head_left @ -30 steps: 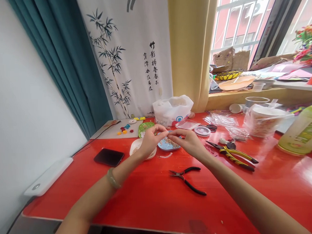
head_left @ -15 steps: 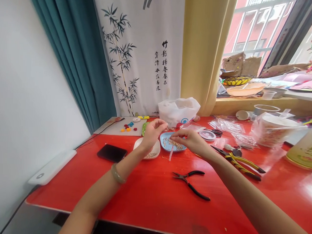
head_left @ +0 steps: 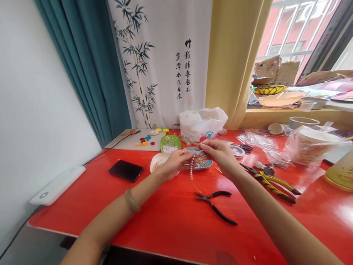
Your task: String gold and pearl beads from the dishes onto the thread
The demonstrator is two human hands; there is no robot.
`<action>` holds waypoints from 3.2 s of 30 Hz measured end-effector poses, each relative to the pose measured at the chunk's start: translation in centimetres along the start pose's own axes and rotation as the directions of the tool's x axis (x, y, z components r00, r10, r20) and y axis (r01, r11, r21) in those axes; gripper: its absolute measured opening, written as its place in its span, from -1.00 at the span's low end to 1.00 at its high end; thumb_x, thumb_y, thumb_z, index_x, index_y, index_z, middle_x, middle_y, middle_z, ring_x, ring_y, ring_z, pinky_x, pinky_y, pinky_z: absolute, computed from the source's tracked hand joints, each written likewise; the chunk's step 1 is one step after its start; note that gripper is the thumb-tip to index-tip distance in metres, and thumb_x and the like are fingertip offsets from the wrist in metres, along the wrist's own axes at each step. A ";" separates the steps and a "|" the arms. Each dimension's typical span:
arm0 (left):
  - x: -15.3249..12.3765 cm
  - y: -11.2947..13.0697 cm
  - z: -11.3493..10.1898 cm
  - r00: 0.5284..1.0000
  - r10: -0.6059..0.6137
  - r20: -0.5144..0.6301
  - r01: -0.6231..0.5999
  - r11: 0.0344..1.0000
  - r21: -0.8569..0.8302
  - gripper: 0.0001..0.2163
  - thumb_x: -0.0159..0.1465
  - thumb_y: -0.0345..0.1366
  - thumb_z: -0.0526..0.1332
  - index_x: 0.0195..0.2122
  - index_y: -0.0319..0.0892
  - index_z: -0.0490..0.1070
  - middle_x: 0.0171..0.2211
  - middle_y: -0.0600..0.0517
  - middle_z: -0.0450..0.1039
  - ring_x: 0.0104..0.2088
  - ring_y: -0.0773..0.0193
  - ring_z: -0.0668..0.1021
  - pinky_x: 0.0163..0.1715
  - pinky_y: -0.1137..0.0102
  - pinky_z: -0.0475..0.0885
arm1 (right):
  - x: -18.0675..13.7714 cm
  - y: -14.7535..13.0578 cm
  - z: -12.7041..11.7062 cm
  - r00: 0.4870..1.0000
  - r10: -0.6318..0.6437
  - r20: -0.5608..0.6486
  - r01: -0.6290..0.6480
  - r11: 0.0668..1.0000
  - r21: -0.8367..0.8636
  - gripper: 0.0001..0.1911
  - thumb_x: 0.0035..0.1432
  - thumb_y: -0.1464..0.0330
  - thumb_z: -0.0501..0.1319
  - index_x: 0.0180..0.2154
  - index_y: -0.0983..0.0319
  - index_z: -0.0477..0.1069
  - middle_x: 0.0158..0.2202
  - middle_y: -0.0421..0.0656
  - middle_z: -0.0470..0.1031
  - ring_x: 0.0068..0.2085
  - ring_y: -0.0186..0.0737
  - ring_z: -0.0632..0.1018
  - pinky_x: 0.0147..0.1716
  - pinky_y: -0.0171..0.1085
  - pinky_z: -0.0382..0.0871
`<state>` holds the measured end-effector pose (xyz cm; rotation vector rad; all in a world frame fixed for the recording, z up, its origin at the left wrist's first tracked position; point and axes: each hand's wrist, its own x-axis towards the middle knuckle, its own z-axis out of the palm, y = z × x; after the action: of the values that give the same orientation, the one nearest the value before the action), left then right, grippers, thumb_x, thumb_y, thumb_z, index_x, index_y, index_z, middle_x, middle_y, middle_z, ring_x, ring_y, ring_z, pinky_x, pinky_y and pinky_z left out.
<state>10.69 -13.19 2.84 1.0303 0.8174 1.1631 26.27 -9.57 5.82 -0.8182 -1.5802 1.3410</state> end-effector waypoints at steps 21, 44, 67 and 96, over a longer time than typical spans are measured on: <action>2.7 1.2 -10.9 0.977 0.185 -0.105 0.006 0.469 0.883 -0.86 -0.08 -0.29 0.24 -0.49 -0.22 0.50 -0.49 -0.03 0.51 -0.47 0.26 0.47 -0.45 0.42 0.30 | -0.7 3.3 -1.7 0.995 0.047 -0.092 -0.033 0.988 0.149 -0.70 -0.19 0.27 0.33 -0.36 0.29 0.43 -0.54 -0.21 0.49 -0.57 -0.46 0.43 -0.52 -0.43 0.34; 2.8 -1.0 -12.1 0.983 0.043 -0.177 0.157 0.297 0.942 -0.95 -0.14 -0.38 0.24 -0.68 -0.24 0.42 -0.69 0.05 0.39 -0.61 0.33 0.39 -0.54 0.45 0.22 | -1.9 2.9 0.0 0.992 0.120 0.047 -0.123 0.991 0.051 -0.75 -0.18 0.27 0.33 -0.41 0.25 0.41 -0.42 -0.13 0.56 -0.41 -0.28 0.53 -0.37 -0.28 0.36; 0.3 -0.2 -2.1 0.999 0.014 -0.048 -0.017 0.997 -0.071 -0.85 -0.09 -0.41 0.35 -0.47 -0.29 0.44 -0.49 0.08 0.44 -0.49 0.48 0.46 -0.36 0.54 0.34 | -3.0 3.2 2.3 0.996 0.084 0.021 -0.086 0.979 0.183 -0.83 -0.13 0.32 0.24 -0.62 0.27 0.35 -0.60 -0.21 0.44 -0.61 -0.45 0.26 -0.59 -0.38 0.09; 0.4 -0.5 -2.2 1.000 0.011 -0.026 -0.012 0.999 -0.047 -0.82 -0.10 -0.34 0.37 -0.47 -0.27 0.45 -0.50 0.09 0.41 -0.45 0.46 0.44 -0.33 0.50 0.34 | -3.3 2.7 2.5 0.998 0.056 0.008 -0.056 0.993 0.106 -0.86 -0.13 0.36 0.19 -0.63 0.25 0.32 -0.64 -0.24 0.40 -0.62 -0.43 0.26 -0.60 -0.36 0.08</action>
<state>8.91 -12.40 1.64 0.9840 0.8016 1.2018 25.11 -13.04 2.46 -0.7994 -1.4855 1.4554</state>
